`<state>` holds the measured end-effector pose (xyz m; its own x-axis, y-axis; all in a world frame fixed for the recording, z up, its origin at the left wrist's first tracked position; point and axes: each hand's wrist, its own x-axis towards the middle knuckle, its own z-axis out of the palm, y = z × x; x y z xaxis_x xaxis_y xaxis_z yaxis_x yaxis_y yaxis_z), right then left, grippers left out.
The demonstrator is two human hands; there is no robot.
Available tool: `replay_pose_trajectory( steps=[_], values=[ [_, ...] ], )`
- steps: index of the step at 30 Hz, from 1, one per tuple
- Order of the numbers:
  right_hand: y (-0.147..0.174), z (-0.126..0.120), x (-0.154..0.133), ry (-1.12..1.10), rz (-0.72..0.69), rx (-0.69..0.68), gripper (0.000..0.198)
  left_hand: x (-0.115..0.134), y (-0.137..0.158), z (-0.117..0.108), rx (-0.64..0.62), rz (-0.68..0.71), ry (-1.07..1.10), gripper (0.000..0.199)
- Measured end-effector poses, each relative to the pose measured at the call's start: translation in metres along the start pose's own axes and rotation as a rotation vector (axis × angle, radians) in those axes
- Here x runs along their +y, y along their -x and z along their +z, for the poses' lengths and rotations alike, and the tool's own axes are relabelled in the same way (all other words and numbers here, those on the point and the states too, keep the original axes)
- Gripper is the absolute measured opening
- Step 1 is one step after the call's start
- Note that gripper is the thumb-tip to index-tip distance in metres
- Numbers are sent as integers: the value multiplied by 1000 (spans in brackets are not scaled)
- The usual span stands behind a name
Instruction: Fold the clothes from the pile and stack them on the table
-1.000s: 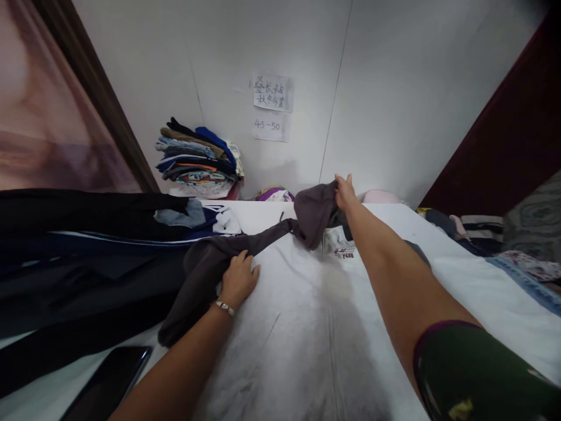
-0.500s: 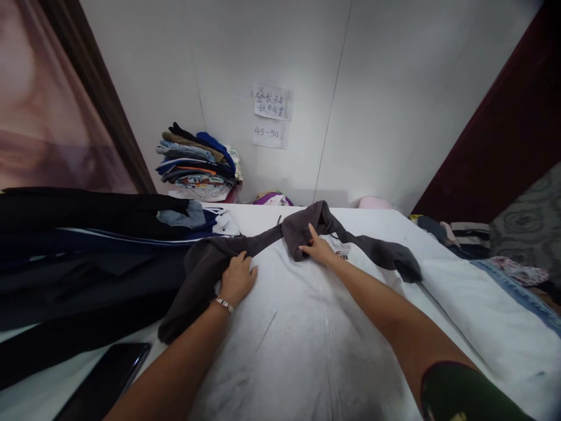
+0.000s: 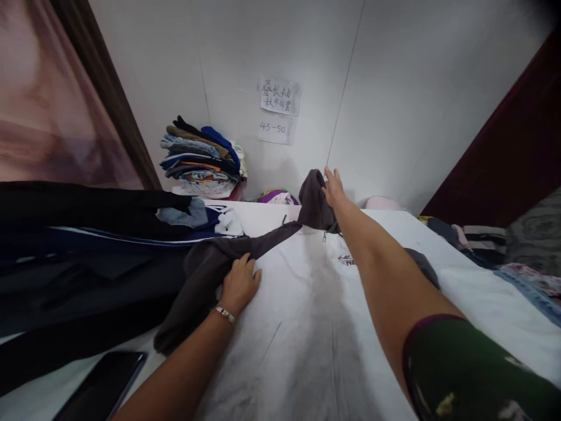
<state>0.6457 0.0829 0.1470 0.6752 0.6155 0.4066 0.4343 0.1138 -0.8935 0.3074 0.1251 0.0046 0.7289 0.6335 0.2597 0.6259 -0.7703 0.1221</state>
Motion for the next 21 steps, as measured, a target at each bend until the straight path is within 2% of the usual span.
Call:
replay_pose_trajectory(
  steps=[2,4,7,10,12,15,17,18,21],
  values=[
    [-3,-8,5,76,8,24,71,0,0,0,7,0,3,35],
    [16,-16,20,280,3,-72,66,0,1,1,13,0,2,34],
    [75,-36,53,617,19,-262,46,0,1,1,16,5,-1,35],
    [146,-67,76,716,69,-304,35,1,0,0,17,7,-6,35],
    [188,-89,81,752,77,-327,32,2,0,-1,17,9,-10,36],
    [233,-124,74,770,-47,-382,33,3,0,-4,16,12,-18,38],
    [255,-149,67,779,-91,-346,33,4,-1,-6,-3,12,-20,40],
    [265,-162,64,792,-70,-296,32,4,-2,-7,-16,9,-18,41],
    [297,-201,58,855,95,-106,31,3,-7,-9,-71,-5,4,43]
  ],
)
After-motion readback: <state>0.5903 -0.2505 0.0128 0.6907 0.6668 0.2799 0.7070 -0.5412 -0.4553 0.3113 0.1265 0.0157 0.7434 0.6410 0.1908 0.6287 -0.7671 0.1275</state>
